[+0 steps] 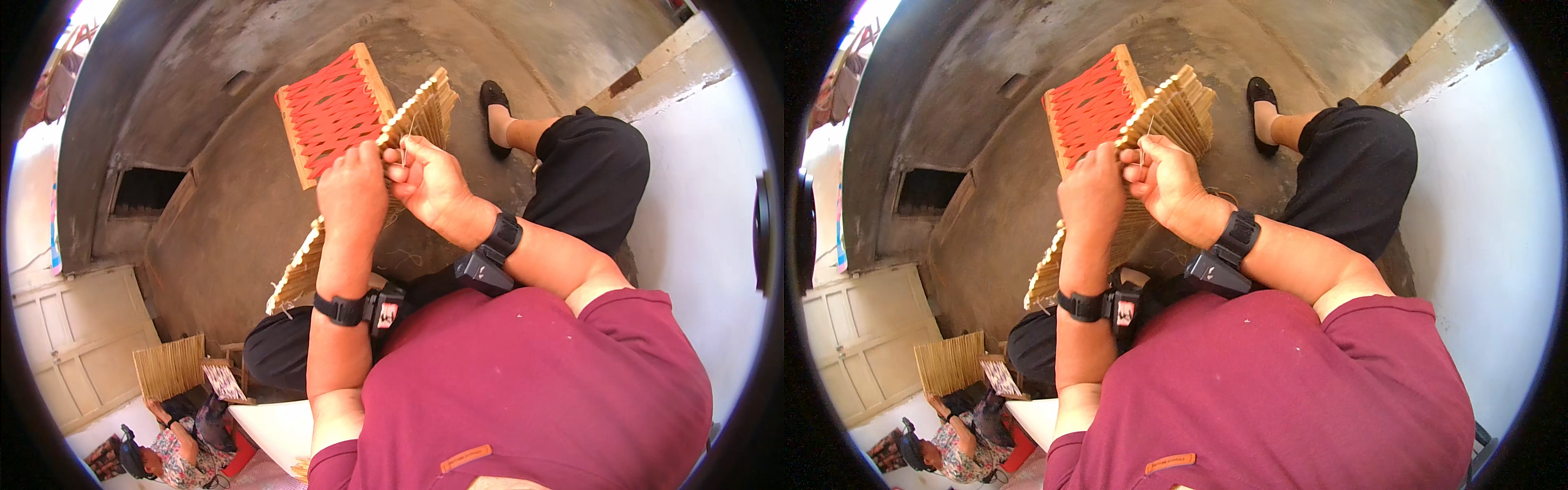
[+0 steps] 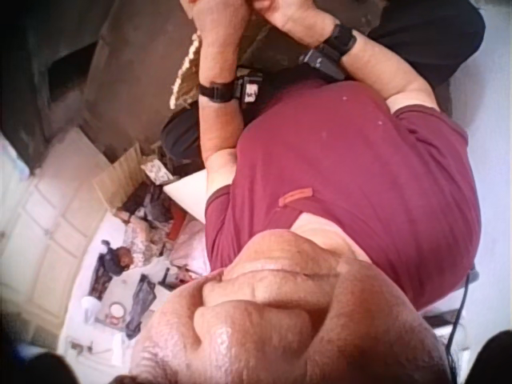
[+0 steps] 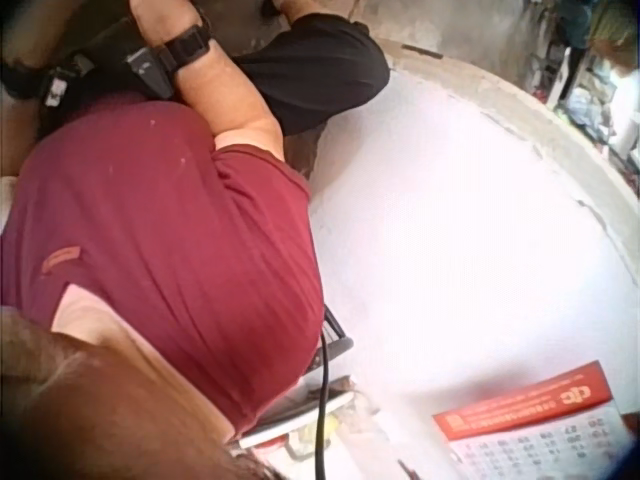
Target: The person weaves together thin wooden slats using white cord, pulling the cord through and tying it to secure the pieces into a mat.
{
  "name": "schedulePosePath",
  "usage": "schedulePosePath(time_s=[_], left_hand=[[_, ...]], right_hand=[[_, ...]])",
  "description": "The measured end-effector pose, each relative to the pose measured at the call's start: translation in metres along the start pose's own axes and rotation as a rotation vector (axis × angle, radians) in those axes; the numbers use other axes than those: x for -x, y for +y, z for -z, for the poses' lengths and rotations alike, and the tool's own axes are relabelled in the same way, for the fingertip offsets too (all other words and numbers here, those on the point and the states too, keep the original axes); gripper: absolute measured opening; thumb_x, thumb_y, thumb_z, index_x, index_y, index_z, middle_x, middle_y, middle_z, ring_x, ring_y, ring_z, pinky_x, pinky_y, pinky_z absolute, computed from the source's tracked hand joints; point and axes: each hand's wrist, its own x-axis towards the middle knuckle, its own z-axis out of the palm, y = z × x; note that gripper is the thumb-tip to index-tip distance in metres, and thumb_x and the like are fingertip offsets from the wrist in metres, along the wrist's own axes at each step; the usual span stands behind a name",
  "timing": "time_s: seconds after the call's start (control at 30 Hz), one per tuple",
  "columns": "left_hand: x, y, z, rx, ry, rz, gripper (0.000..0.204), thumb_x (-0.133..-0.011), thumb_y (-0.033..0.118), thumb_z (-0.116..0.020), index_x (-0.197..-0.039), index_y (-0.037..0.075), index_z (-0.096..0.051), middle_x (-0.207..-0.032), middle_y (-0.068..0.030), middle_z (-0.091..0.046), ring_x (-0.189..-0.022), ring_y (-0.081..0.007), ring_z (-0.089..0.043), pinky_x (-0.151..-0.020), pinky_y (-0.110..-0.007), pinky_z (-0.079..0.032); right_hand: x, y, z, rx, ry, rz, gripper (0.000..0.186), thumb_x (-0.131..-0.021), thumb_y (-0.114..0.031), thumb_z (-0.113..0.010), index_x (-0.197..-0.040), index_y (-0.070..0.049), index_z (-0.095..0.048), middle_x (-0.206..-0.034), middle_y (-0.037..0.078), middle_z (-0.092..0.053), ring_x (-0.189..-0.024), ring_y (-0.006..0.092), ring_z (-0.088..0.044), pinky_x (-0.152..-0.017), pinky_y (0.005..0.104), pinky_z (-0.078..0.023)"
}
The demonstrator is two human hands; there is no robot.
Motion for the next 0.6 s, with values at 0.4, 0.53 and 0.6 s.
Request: schedulePosePath(time_s=[0.4,0.53,0.6], left_hand=[[-0.012,-0.013,-0.013,0.084,-0.150,0.202,0.035,-0.082,0.043,-0.063,-0.096,0.012,-0.055,-0.074,-0.0149,-0.066,-0.070,-0.0377,-0.064,-0.061,-0.046,-0.050],[-0.015,-0.002,-0.017,-0.047,-0.165,0.298,0.037,-0.078,0.044,-0.068,-0.083,0.009,-0.058,-0.073,-0.0131,-0.066,-0.068,-0.0335,-0.065,-0.063,-0.044,-0.049],[-0.016,0.000,-0.022,-0.094,-0.113,0.303,0.038,-0.076,0.044,-0.070,-0.079,0.008,-0.058,-0.072,-0.0121,-0.066,-0.067,-0.0314,-0.065,-0.064,-0.043,-0.048]], right_hand=[[0.014,-0.044,0.041,0.761,-0.023,0.031,0.015,-0.094,-0.018,-0.050,-0.090,-0.005,-0.055,-0.075,0.002,-0.057,-0.056,0.0045,-0.045,-0.046,0.0191,-0.033],[0.000,-0.046,0.019,1.010,-0.162,0.298,0.017,-0.094,-0.019,-0.051,-0.084,-0.006,-0.056,-0.078,-0.003,-0.055,-0.067,0.0033,-0.043,-0.060,0.0180,-0.035],[-0.007,-0.046,0.016,0.971,-0.271,0.562,0.020,-0.095,-0.021,-0.049,-0.083,-0.006,-0.055,-0.080,-0.002,-0.054,-0.070,0.0046,-0.043,-0.065,0.0193,-0.036]])
